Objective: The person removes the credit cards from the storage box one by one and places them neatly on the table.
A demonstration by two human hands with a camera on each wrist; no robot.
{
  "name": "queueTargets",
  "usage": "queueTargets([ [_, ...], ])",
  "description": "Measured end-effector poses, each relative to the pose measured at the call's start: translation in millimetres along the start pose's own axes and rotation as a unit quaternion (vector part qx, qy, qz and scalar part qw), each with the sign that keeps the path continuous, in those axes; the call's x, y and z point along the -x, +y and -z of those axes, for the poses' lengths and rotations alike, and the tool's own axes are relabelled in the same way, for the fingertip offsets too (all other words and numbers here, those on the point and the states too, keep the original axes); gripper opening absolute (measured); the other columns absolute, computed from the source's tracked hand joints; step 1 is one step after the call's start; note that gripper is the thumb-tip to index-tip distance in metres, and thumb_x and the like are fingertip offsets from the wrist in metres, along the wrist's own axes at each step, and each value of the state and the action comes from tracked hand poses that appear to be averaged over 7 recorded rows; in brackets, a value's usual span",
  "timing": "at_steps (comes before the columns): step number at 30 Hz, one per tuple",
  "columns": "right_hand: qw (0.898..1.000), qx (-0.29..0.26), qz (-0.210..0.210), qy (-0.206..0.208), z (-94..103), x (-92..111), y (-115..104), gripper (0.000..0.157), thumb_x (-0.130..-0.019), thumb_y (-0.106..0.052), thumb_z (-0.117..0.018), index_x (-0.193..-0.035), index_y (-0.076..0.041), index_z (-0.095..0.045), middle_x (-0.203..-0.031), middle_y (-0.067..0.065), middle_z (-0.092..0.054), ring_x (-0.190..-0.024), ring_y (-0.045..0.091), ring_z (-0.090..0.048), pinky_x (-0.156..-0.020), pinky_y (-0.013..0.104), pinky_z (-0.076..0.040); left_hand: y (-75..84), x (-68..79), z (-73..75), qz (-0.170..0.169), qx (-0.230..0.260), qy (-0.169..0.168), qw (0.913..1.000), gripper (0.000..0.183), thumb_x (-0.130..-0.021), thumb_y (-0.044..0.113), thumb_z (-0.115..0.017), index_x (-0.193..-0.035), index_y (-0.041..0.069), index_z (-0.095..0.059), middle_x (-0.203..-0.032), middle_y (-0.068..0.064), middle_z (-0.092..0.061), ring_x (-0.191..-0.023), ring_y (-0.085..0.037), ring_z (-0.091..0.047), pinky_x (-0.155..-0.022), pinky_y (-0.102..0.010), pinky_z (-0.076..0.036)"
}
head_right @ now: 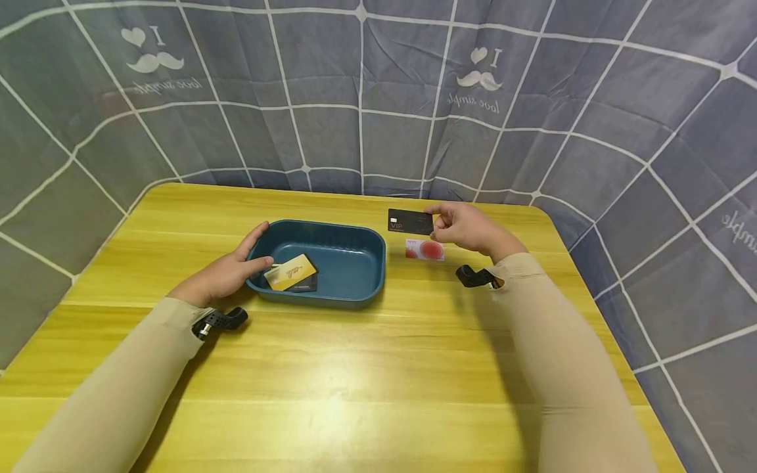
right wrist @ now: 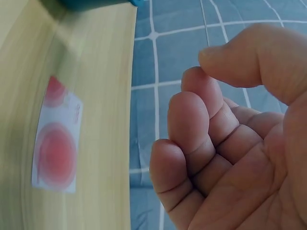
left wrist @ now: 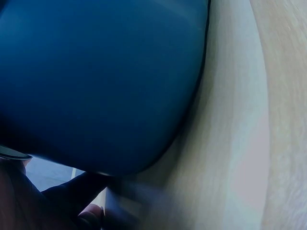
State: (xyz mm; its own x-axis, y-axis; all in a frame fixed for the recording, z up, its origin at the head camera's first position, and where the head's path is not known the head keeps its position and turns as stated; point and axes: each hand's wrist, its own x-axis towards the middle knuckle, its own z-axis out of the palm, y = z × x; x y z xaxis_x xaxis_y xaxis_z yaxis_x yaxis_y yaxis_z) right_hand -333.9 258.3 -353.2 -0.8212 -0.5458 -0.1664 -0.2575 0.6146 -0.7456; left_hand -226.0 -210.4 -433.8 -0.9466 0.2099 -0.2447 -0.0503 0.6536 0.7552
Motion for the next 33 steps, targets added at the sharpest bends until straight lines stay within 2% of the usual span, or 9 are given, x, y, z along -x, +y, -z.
queueTargets([
  [7,1.0,-0.007,-0.002,-0.013,6.1,8,9,0.063,-0.098,-0.001,-0.06,-0.157,0.008,-0.038,-0.09,0.007,-0.063,-0.071,0.011,-0.049,-0.075,0.026,-0.047,0.6,-0.1,0.4,0.003,0.01,-0.005,0.9999,0.083,-0.11,0.051,-0.048,-0.166,0.048,0.014,-0.179,-0.013,0.005,-0.159,-0.056,-0.011,-0.122,-0.078,-0.014],
  [10,1.0,-0.01,-0.004,-0.012,7.9,12,12,0.064,-0.098,0.0,-0.06,-0.157,0.008,-0.036,-0.091,0.006,-0.062,-0.071,0.011,-0.049,-0.076,0.026,-0.048,1.1,-0.1,0.2,0.004,0.01,-0.006,0.9999,0.083,-0.11,0.052,-0.048,-0.165,0.05,0.014,-0.179,-0.013,0.006,-0.159,-0.056,-0.011,-0.122,-0.078,-0.014],
  [13,1.0,-0.013,-0.014,-0.007,10.6,15,14,0.065,-0.099,-0.001,-0.061,-0.158,0.007,-0.036,-0.092,0.006,-0.062,-0.067,0.012,-0.043,-0.073,0.027,-0.046,1.1,-0.1,0.3,0.003,0.008,-0.006,0.9999,0.083,-0.11,0.052,-0.047,-0.164,0.051,0.015,-0.179,-0.013,0.005,-0.159,-0.056,-0.011,-0.122,-0.078,-0.014],
  [16,1.0,-0.011,-0.022,-0.005,14.7,19,16,0.065,-0.099,-0.003,-0.061,-0.159,0.006,-0.035,-0.093,0.005,-0.062,-0.068,0.012,-0.045,-0.073,0.027,-0.046,0.4,-0.2,0.7,0.003,0.008,-0.006,0.9999,0.083,-0.109,0.053,-0.047,-0.164,0.051,0.015,-0.179,-0.012,0.006,-0.159,-0.056,-0.011,-0.122,-0.078,-0.014],
  [19,1.0,-0.011,-0.026,0.003,20.2,24,19,0.065,-0.099,-0.002,-0.062,-0.158,0.006,-0.036,-0.092,0.004,-0.063,-0.069,0.011,-0.046,-0.07,0.025,-0.046,-0.4,-0.2,1.5,0.002,0.006,-0.006,1.0,0.083,-0.109,0.054,-0.047,-0.165,0.05,0.015,-0.179,-0.012,0.006,-0.159,-0.057,-0.012,-0.122,-0.078,-0.015],
  [23,0.999,-0.017,-0.032,0.015,29.0,32,25,0.065,-0.099,-0.001,-0.062,-0.158,0.006,-0.036,-0.091,0.002,-0.062,-0.065,0.009,-0.042,-0.064,0.027,-0.042,-0.2,0.0,2.2,0.005,-0.001,-0.004,1.0,0.084,-0.109,0.054,-0.047,-0.166,0.047,0.014,-0.178,-0.014,0.005,-0.157,-0.059,-0.016,-0.121,-0.079,-0.017],
  [28,0.998,-0.009,-0.049,0.027,38.3,43,37,0.064,-0.1,-0.004,-0.062,-0.158,0.005,-0.036,-0.09,-0.001,-0.061,-0.075,0.011,-0.05,-0.075,0.025,-0.047,0.4,-0.5,2.3,0.006,-0.005,-0.006,0.9999,0.085,-0.109,0.054,-0.047,-0.166,0.046,0.015,-0.178,-0.015,0.005,-0.156,-0.06,-0.016,-0.121,-0.079,-0.018],
  [33,0.997,-0.003,-0.063,0.036,45.6,52,51,0.065,-0.101,-0.004,-0.06,-0.159,0.007,-0.034,-0.089,-0.002,-0.061,-0.079,0.011,-0.054,-0.077,0.024,-0.048,0.5,-1.1,1.4,0.007,-0.005,-0.008,0.9999,0.085,-0.109,0.055,-0.048,-0.165,0.048,0.015,-0.179,-0.013,0.007,-0.157,-0.06,-0.015,-0.12,-0.08,-0.017],
])
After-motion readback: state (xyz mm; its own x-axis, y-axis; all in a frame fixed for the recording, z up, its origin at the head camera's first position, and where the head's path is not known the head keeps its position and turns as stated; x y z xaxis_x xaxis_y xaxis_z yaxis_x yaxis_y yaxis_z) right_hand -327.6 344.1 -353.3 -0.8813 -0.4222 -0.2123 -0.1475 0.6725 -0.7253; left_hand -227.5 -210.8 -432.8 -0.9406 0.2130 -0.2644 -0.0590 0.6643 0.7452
